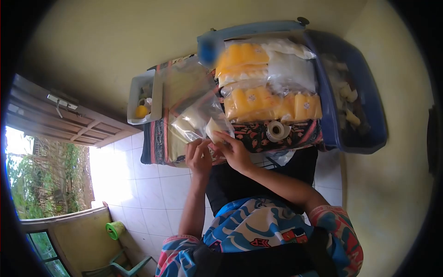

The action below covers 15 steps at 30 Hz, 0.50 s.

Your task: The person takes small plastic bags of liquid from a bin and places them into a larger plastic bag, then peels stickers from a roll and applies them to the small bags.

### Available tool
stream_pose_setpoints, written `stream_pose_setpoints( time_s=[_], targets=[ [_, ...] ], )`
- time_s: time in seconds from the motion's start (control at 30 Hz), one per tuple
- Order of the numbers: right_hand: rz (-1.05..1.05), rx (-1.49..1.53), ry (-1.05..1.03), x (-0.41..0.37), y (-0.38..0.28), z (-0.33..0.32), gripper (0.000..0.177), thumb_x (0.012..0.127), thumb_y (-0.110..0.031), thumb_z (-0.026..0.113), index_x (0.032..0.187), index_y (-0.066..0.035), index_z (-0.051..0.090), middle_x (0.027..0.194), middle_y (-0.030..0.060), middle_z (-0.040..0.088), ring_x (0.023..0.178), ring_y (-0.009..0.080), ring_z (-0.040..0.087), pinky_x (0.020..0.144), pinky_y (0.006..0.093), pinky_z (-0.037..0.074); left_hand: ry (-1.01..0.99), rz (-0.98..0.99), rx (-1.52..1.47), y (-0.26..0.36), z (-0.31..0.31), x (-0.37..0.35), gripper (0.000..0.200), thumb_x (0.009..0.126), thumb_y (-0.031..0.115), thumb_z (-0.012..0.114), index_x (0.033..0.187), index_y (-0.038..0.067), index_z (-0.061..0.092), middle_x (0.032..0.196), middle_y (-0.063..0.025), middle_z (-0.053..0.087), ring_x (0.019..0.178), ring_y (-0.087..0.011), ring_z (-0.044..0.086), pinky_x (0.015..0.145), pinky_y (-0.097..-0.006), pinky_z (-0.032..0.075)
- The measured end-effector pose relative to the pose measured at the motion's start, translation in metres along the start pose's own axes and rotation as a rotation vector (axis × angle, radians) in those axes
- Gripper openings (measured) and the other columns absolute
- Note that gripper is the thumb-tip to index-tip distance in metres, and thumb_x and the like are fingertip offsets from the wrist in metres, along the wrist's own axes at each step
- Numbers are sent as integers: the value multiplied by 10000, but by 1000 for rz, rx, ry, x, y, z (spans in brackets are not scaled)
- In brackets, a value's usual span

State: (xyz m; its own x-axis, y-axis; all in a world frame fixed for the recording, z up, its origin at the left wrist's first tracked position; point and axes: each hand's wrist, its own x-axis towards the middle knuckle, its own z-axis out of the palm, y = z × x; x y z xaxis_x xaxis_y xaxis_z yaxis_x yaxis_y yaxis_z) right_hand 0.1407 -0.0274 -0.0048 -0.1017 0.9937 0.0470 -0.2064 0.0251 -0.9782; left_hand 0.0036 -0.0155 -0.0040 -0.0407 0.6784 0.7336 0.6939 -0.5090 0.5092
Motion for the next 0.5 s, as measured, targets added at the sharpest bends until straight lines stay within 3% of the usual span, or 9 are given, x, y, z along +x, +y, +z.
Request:
stream_pose_setpoints(
  time_s=[0.07, 0.1, 0.23, 0.3, 0.4, 0.5],
  targets=[
    [62, 208, 45, 12, 14, 12, 344, 995, -82, 543, 1333, -19, 548, 926, 73, 654, 679, 51, 625, 587, 206, 520, -8, -1, -23, 0, -1, 0, 229, 720, -63, 678, 891, 89, 698, 868, -88, 654, 787, -270, 619, 689, -380, 490],
    [99, 178, 67, 19, 22, 14, 384, 990, -98, 547, 1365, -18, 521, 986, 125, 645, 769, 127, 659, 652, 260, 538, -2, -1, -37, 0, 0, 0, 244, 707, -65, 681, 890, 96, 703, 872, -84, 655, 783, -264, 618, 691, -374, 487],
    [-185, -253, 223, 55, 42, 20, 409, 958, -123, 572, 1339, 8, 498, 976, 189, 627, 878, 294, 643, 799, 387, 505, -24, 23, -51, -2, -1, -4, 258, 692, -65, 684, 889, 100, 704, 877, -71, 657, 794, -254, 616, 705, -366, 468],
    [-425, -402, 355, 72, 44, 24, 408, 940, -134, 584, 1307, 20, 495, 982, 219, 623, 908, 366, 615, 859, 437, 468, -41, 11, -52, -2, -4, -5, 265, 683, -70, 681, 884, 101, 704, 879, -65, 658, 802, -250, 615, 715, -366, 458],
    [-465, -508, 387, 93, 60, 23, 383, 934, -126, 585, 1273, 21, 487, 973, 229, 626, 879, 399, 592, 859, 448, 456, -52, 20, -66, -5, -5, -9, 278, 670, -77, 675, 880, 104, 704, 878, -62, 656, 813, -252, 613, 725, -374, 449],
    [-382, -616, 253, 94, 49, 17, 343, 948, -163, 569, 1230, 28, 531, 978, 238, 629, 911, 409, 598, 877, 448, 459, -63, 17, -56, -5, -7, -10, 237, 697, -100, 669, 838, 90, 686, 857, -83, 652, 796, -270, 612, 718, -370, 469]
  ],
)
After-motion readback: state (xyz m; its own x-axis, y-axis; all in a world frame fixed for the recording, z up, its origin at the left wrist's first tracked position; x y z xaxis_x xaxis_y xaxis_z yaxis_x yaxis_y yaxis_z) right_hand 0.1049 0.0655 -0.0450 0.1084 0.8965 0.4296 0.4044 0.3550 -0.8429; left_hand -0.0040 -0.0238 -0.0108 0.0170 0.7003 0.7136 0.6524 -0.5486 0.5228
